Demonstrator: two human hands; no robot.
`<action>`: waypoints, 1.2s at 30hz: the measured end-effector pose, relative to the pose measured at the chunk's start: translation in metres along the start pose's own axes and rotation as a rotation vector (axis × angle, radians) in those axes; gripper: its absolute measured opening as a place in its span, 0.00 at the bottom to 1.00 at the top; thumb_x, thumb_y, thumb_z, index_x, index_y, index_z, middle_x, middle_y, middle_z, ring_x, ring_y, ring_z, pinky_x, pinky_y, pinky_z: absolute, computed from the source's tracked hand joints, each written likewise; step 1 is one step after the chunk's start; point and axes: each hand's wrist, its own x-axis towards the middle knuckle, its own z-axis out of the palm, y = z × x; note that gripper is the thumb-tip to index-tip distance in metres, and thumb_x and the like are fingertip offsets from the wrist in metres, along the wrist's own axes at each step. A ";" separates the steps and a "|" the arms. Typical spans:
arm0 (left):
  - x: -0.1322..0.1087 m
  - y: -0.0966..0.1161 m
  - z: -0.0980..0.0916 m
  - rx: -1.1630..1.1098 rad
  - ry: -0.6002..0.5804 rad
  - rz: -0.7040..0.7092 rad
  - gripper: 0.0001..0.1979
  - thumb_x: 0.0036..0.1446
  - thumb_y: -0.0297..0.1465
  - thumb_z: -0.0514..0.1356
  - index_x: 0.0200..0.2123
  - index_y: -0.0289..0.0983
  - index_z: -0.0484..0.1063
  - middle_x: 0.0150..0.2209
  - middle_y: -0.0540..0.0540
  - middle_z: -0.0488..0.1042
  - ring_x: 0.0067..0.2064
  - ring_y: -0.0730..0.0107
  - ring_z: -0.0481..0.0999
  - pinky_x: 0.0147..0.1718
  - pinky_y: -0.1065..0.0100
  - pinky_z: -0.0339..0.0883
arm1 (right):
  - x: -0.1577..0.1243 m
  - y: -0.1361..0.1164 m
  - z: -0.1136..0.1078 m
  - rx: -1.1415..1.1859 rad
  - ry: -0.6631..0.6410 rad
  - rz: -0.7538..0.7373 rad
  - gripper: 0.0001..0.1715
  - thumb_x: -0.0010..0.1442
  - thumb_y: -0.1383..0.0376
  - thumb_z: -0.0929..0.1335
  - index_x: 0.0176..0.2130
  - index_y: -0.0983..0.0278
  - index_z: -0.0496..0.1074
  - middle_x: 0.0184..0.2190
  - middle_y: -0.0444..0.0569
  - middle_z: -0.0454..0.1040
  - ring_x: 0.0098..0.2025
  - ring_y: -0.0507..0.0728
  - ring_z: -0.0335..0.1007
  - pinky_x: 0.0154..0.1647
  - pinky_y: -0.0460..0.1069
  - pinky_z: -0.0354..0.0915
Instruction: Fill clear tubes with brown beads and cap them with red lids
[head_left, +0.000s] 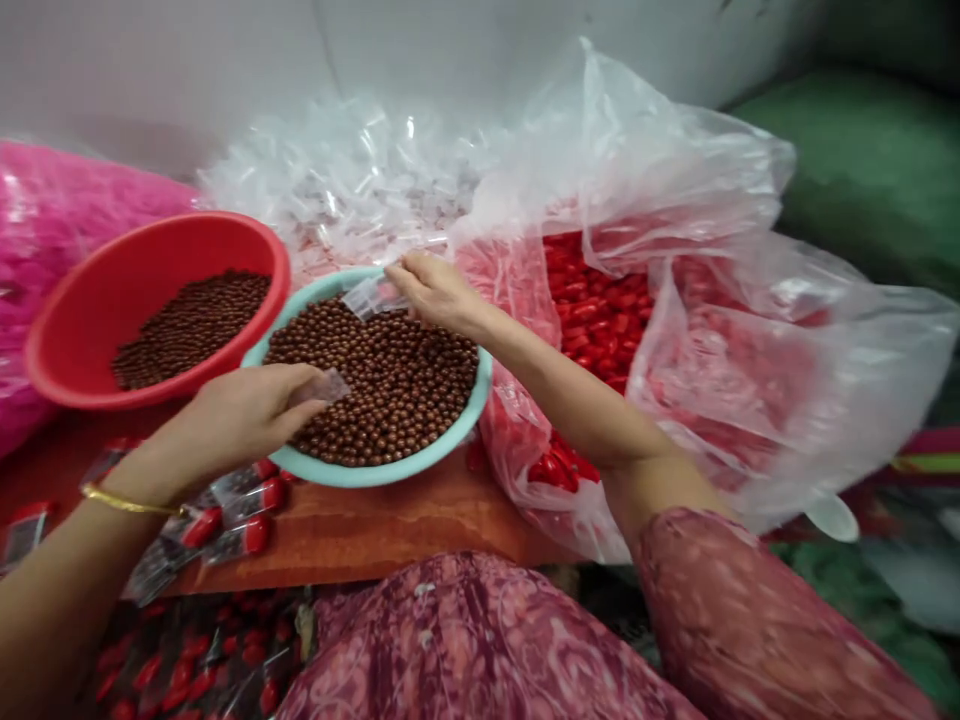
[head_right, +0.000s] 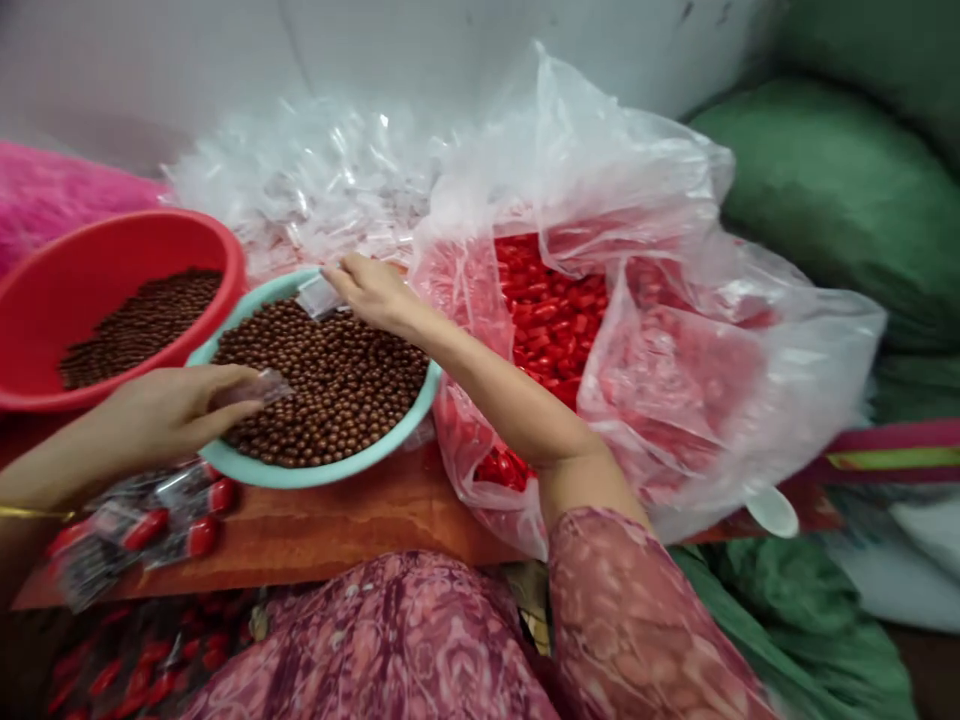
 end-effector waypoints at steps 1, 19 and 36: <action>0.002 -0.003 0.000 0.152 -0.043 0.000 0.13 0.55 0.36 0.55 0.42 0.37 0.71 0.33 0.46 0.77 0.32 0.65 0.73 0.27 0.73 0.54 | 0.002 0.000 -0.005 0.013 -0.011 0.025 0.22 0.64 0.53 0.59 0.44 0.67 0.69 0.45 0.52 0.74 0.51 0.57 0.67 0.57 0.52 0.58; 0.077 0.020 0.064 -0.279 -0.021 0.005 0.16 0.44 0.31 0.55 0.39 0.37 0.69 0.32 0.47 0.77 0.36 0.61 0.75 0.36 0.67 0.66 | -0.224 0.084 -0.086 -0.898 -0.143 0.644 0.17 0.62 0.63 0.60 0.39 0.66 0.75 0.38 0.54 0.77 0.40 0.59 0.72 0.31 0.48 0.59; 0.022 0.015 0.064 -1.126 0.132 -0.008 0.20 0.44 0.33 0.64 0.42 0.32 0.69 0.38 0.44 0.76 0.40 0.66 0.76 0.44 0.64 0.69 | -0.214 0.104 -0.083 -1.092 -0.558 0.382 0.21 0.62 0.69 0.59 0.48 0.62 0.75 0.35 0.57 0.75 0.34 0.60 0.73 0.24 0.48 0.55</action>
